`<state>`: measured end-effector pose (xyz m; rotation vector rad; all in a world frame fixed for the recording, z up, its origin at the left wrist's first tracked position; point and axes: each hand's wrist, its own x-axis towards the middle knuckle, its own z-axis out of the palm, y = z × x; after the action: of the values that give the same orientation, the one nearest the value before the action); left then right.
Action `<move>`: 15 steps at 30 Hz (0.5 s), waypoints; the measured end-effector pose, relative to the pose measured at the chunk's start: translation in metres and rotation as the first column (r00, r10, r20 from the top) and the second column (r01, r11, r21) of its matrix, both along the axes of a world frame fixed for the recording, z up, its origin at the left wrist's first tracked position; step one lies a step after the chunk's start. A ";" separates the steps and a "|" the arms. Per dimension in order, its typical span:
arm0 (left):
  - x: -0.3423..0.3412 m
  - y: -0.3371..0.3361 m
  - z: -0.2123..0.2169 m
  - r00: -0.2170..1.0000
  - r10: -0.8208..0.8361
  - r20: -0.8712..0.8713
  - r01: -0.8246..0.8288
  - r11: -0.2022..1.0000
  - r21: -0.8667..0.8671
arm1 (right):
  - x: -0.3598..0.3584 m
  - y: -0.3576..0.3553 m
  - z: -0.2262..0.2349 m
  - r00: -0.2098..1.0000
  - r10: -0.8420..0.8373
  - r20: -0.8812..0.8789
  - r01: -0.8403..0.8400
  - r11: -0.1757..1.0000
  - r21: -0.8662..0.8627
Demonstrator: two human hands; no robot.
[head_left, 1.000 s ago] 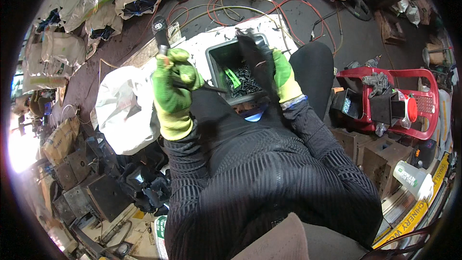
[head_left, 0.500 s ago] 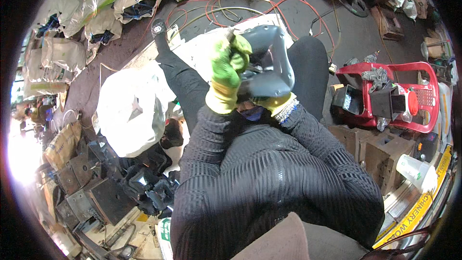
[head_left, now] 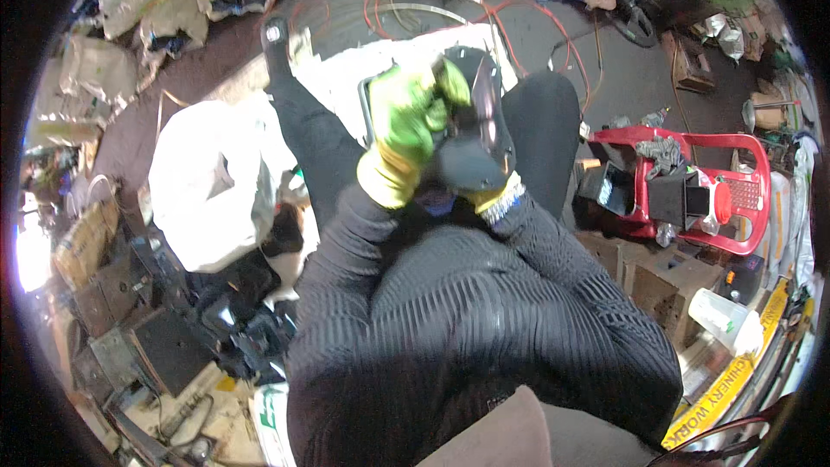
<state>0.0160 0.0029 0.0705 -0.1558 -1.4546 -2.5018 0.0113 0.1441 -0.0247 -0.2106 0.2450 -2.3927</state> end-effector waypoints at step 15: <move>0.002 -0.022 0.036 0.880 -0.105 -0.463 0.217 0.956 0.196 | 0.001 -0.008 0.009 0.989 -0.144 -0.022 0.145 0.986 0.085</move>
<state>0.0183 -0.0192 0.1064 -0.7843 -0.9751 -2.5132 0.0122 0.1356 -0.0162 -0.1762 0.3823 -2.5184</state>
